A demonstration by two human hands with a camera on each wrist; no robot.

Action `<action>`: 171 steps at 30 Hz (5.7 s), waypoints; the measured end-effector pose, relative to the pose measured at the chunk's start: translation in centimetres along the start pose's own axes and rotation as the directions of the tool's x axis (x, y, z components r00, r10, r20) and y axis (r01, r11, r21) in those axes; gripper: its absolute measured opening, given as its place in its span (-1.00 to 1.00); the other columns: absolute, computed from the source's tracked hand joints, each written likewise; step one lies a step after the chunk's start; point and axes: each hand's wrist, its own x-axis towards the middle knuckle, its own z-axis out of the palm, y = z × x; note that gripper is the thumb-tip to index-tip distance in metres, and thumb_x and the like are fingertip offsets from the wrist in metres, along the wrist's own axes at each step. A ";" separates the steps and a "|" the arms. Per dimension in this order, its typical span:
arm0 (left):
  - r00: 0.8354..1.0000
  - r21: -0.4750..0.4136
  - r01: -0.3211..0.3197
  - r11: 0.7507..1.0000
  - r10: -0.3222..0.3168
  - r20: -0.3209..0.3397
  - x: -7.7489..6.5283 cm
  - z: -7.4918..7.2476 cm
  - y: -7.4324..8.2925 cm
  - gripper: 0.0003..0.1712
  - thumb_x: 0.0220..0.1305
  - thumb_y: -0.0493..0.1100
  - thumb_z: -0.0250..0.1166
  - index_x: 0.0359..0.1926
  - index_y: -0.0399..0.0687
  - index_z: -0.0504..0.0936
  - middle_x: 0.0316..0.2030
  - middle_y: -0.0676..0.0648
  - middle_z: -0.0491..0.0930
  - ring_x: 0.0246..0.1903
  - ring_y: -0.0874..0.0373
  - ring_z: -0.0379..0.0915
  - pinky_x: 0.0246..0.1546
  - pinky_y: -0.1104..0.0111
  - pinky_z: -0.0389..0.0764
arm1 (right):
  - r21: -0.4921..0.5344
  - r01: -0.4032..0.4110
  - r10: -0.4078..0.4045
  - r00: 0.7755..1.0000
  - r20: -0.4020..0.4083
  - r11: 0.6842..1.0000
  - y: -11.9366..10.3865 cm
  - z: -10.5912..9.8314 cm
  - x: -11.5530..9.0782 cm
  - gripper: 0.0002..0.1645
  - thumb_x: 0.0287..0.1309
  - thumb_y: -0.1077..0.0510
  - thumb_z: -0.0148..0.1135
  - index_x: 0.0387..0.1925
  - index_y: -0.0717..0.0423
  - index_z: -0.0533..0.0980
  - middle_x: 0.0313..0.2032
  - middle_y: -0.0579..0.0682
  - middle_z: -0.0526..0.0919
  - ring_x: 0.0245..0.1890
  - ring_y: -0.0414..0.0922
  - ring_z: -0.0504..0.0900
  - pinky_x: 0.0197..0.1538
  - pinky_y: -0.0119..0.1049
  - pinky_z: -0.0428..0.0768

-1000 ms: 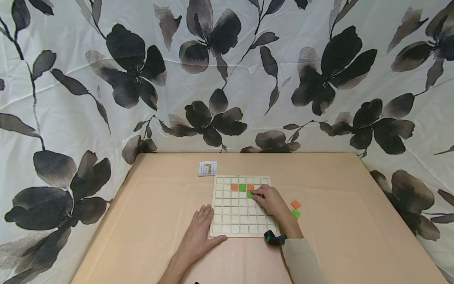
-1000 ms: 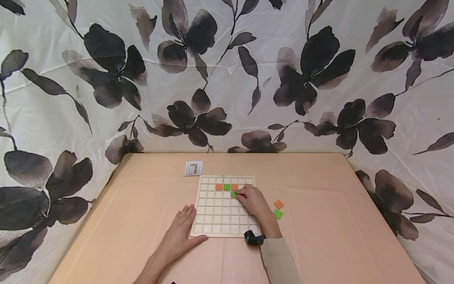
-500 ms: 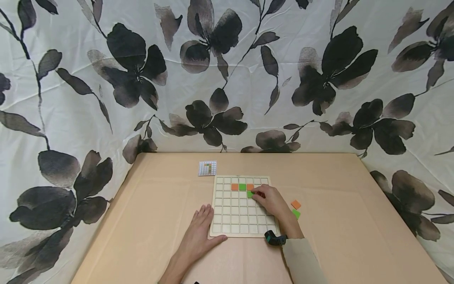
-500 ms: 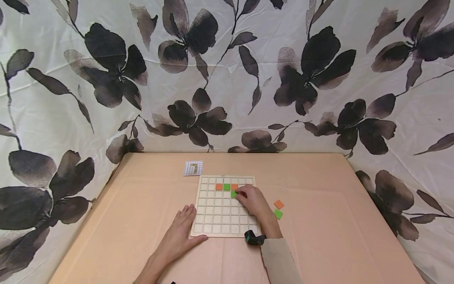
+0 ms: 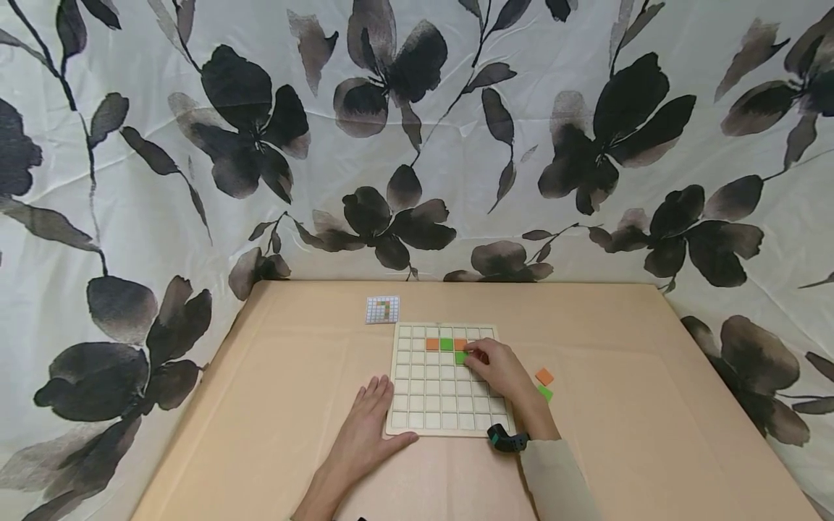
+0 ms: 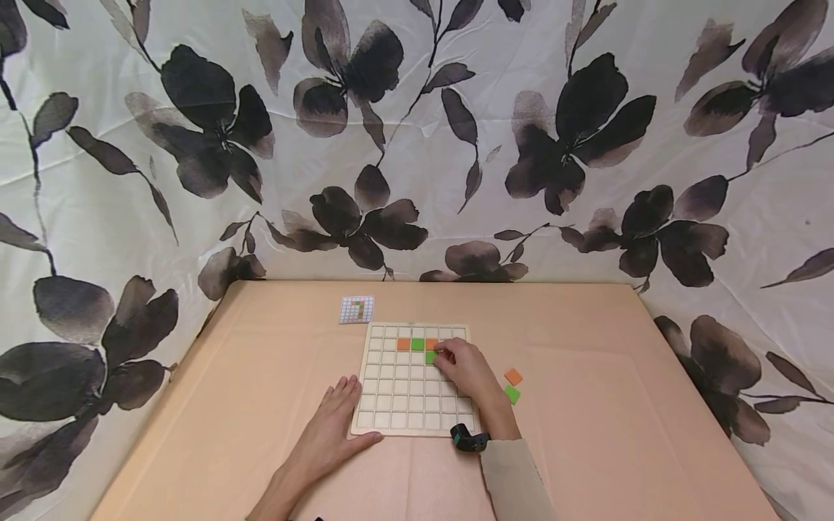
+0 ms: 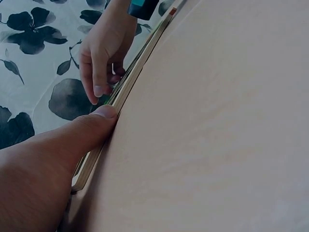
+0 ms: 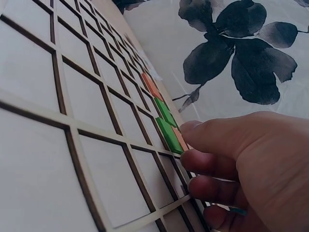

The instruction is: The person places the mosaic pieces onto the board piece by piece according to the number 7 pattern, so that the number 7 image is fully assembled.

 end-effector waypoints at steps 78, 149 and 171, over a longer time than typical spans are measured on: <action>1.000 -0.004 0.005 1.000 -0.005 -0.006 0.0 0.1 0.3 0.18 0.09 0.45 0.34 0.42 -0.36 0.31 0.47 -0.29 0.25 0.53 -0.17 0.07 0.60 0.03 0.05 | -0.020 -0.071 0.069 0.995 -0.072 0.997 1.8 -4.2 -3.6 -0.57 0.26 0.03 0.32 0.12 0.09 0.55 -0.11 -0.05 0.59 -0.19 -0.14 0.52 -0.15 -0.37 0.62; 1.000 0.001 0.003 1.000 -0.003 -0.012 0.1 0.3 0.2 0.18 0.09 0.46 0.33 0.43 -0.34 0.31 0.48 -0.28 0.24 0.53 -0.16 0.07 0.60 0.03 0.06 | -0.022 -0.255 0.254 0.966 -0.055 0.967 7.4 -7.9 -4.8 -0.48 0.21 0.04 0.39 0.13 0.19 0.51 -0.08 0.11 0.57 -0.13 -0.02 0.49 -0.16 -0.40 0.57; 1.000 0.003 0.011 1.000 -0.011 -0.021 0.4 0.6 0.5 0.18 0.10 0.46 0.33 0.44 -0.35 0.30 0.48 -0.28 0.24 0.53 -0.15 0.06 0.60 0.03 0.06 | -0.043 -0.257 0.256 0.966 -0.025 0.966 8.1 -8.2 -4.6 -0.59 0.26 0.10 0.35 0.02 0.28 0.53 -0.19 0.10 0.58 -0.18 -0.02 0.51 -0.11 -0.25 0.60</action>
